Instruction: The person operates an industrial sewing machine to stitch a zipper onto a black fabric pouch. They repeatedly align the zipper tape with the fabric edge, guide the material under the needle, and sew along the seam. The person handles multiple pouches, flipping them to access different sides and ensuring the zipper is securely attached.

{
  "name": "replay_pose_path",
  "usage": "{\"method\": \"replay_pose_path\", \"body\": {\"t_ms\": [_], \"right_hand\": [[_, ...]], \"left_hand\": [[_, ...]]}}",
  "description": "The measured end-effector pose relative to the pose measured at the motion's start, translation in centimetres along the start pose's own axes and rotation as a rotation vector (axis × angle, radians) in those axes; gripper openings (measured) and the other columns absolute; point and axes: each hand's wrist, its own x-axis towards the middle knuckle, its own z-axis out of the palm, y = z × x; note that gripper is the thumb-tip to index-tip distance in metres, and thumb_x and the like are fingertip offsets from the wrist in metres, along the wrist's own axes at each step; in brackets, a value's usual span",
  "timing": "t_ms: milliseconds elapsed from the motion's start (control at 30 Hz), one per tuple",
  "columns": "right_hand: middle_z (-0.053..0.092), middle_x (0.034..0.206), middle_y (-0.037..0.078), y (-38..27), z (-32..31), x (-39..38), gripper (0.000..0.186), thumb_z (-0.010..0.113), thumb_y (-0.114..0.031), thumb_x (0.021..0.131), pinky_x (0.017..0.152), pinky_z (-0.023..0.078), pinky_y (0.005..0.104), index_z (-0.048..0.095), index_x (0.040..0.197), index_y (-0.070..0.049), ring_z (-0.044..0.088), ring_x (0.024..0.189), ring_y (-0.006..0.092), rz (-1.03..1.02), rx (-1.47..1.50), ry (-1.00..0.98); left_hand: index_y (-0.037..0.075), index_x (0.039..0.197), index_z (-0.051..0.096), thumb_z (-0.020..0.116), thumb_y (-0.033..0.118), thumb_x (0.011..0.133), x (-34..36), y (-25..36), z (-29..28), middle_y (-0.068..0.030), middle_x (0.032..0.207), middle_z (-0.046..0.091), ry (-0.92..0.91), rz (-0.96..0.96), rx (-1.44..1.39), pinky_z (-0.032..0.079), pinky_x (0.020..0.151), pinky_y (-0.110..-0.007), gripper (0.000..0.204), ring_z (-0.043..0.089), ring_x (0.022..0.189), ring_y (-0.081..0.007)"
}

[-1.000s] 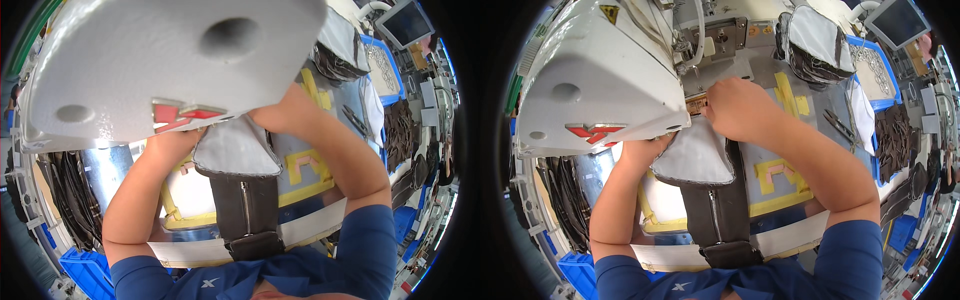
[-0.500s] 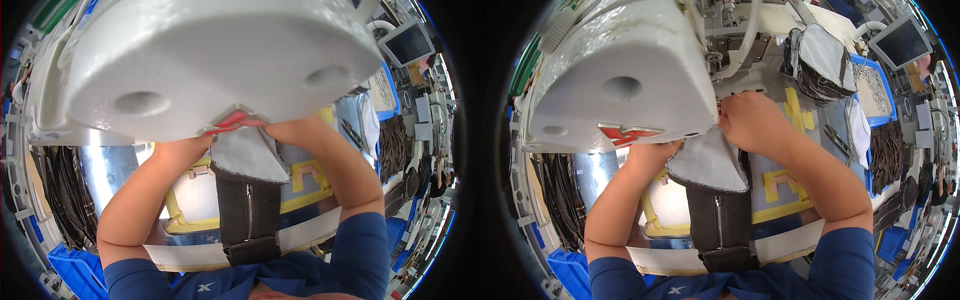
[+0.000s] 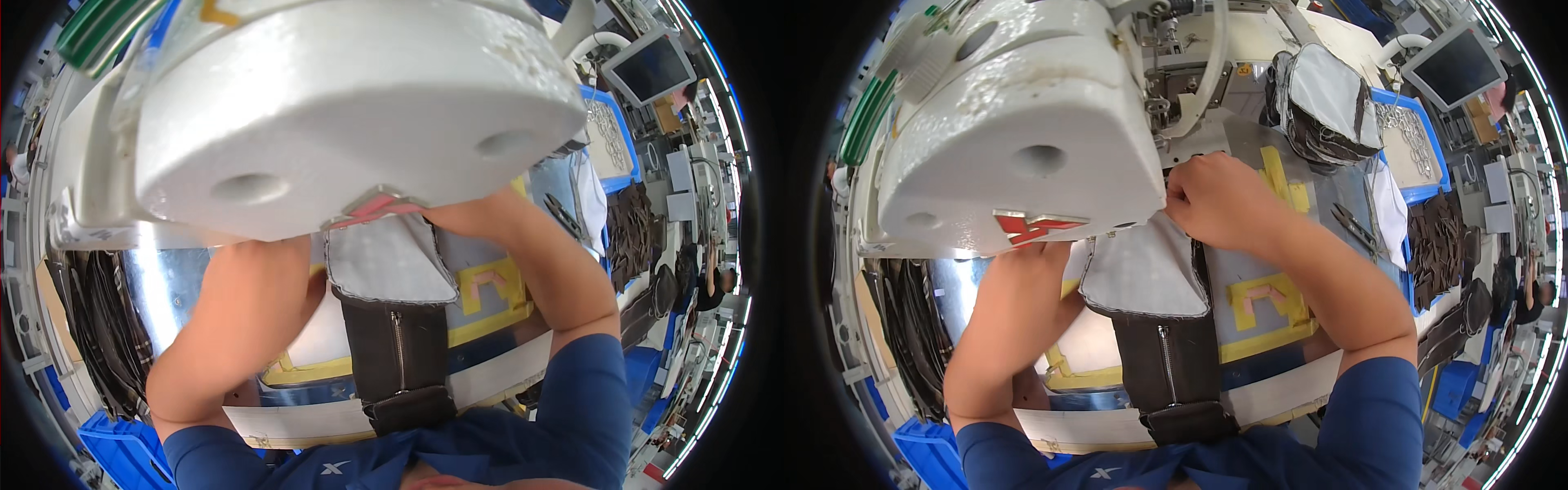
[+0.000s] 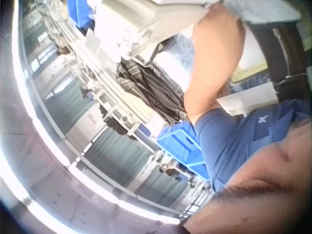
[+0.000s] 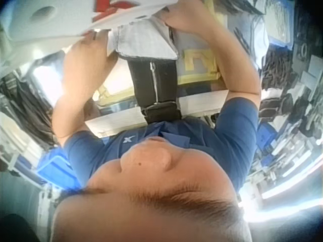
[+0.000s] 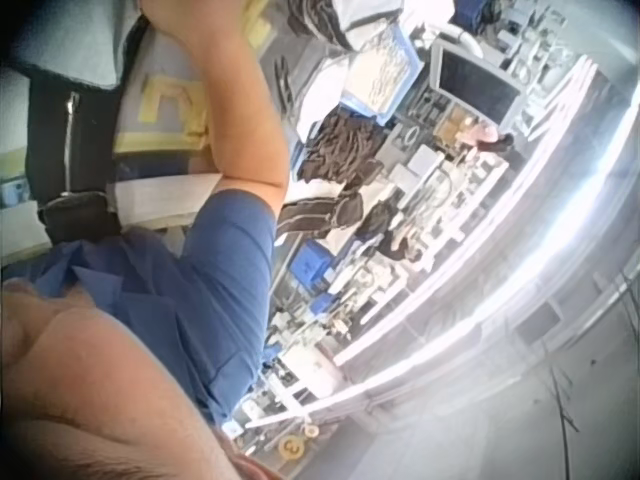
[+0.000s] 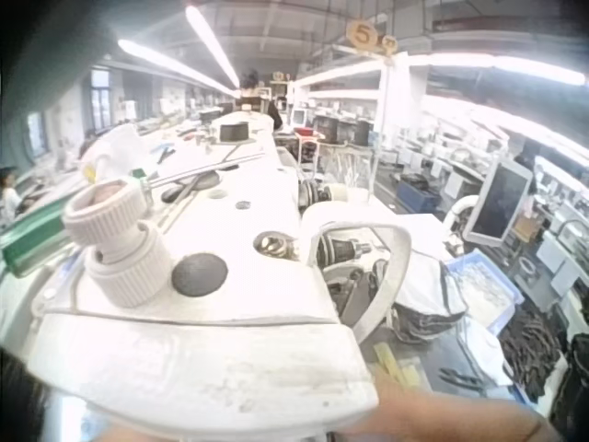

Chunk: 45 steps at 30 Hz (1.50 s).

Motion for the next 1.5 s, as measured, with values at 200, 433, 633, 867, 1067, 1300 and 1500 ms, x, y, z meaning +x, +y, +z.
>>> {"method": "replay_pose_path", "body": {"t_ms": [200, 433, 633, 867, 1067, 1300, 1500], "right_hand": [[0.074, 0.085, 0.023, 0.0, 0.5, 0.7, 0.026, 0.068, -0.024, 0.091, 0.083, 0.055, 0.0533, 0.077, 0.085, 0.000, 0.071, 0.088, 0.0443, -0.070, 0.048, 0.001], [0.072, 0.082, 0.023, 0.5, 1.1, 0.6, 0.028, 0.068, -0.024, 0.093, 0.081, 0.056, 0.0543, 0.074, 0.083, 0.001, 0.071, 0.085, 0.0459, -0.154, -0.108, 0.052], [0.073, 0.084, 0.022, 1.5, 2.4, 1.0, 0.028, 0.068, -0.025, 0.092, 0.081, 0.057, 0.0531, 0.073, 0.083, 0.002, 0.072, 0.087, 0.0445, -0.214, -0.157, 0.111], [0.074, 0.086, 0.022, -0.2, 2.0, 1.2, 0.026, 0.068, -0.021, 0.090, 0.080, 0.058, 0.0519, 0.075, 0.084, 0.003, 0.073, 0.088, 0.0443, -0.148, -0.094, 0.033], [0.073, 0.085, 0.024, -1.9, 2.0, 0.9, 0.022, 0.065, -0.016, 0.087, 0.079, 0.058, 0.0527, 0.075, 0.084, 0.003, 0.072, 0.086, 0.0457, -0.037, -0.031, 0.012], [0.071, 0.081, 0.024, -2.0, 1.0, -0.2, 0.023, 0.063, -0.017, 0.086, 0.077, 0.058, 0.0534, 0.073, 0.078, 0.002, 0.070, 0.083, 0.0449, -0.048, -0.016, 0.042], [0.070, 0.077, 0.022, -0.7, 2.1, 0.3, 0.022, 0.064, -0.017, 0.084, 0.074, 0.057, 0.0543, 0.072, 0.074, 0.001, 0.069, 0.078, 0.0449, -0.210, -0.141, 0.103]], "left_hand": [[0.001, 0.114, 0.063, 0.087, 0.015, 0.073, -1.2, 0.4, 1.2, -0.0241, 0.134, 0.064, 0.240, 0.596, -0.157, 0.054, 0.099, -0.048, 0.050, 0.064, 0.121, -0.0437], [0.002, 0.130, 0.060, 0.087, 0.013, 0.070, 0.8, 0.8, 3.4, -0.0252, 0.147, 0.058, 0.072, 0.577, -0.232, 0.054, 0.106, -0.047, 0.067, 0.061, 0.129, -0.0436], [0.003, 0.146, 0.057, 0.086, 0.015, 0.074, 0.7, 1.0, 3.2, -0.0270, 0.146, 0.058, 0.047, 0.563, -0.137, 0.055, 0.105, -0.048, 0.078, 0.063, 0.124, -0.0452], [0.001, 0.136, 0.063, 0.085, 0.021, 0.078, 0.6, 1.4, 2.9, -0.0283, 0.139, 0.062, 0.018, 0.473, -0.103, 0.056, 0.100, -0.049, 0.064, 0.066, 0.116, -0.0471], [0.001, 0.133, 0.064, 0.084, 0.026, 0.081, 0.2, 0.9, 2.7, -0.0283, 0.138, 0.063, 0.012, 0.458, -0.092, 0.056, 0.100, -0.048, 0.061, 0.067, 0.116, -0.0465], [0.001, 0.136, 0.061, 0.083, 0.029, 0.083, -0.2, 1.0, 2.8, -0.0293, 0.141, 0.060, -0.003, 0.450, -0.028, 0.056, 0.102, -0.047, 0.064, 0.066, 0.121, -0.0448], [-0.002, 0.140, 0.058, 0.084, 0.030, 0.083, -0.5, 1.2, 3.1, -0.0314, 0.143, 0.058, 0.007, 0.471, 0.027, 0.055, 0.105, -0.044, 0.071, 0.065, 0.125, -0.0426]]}}
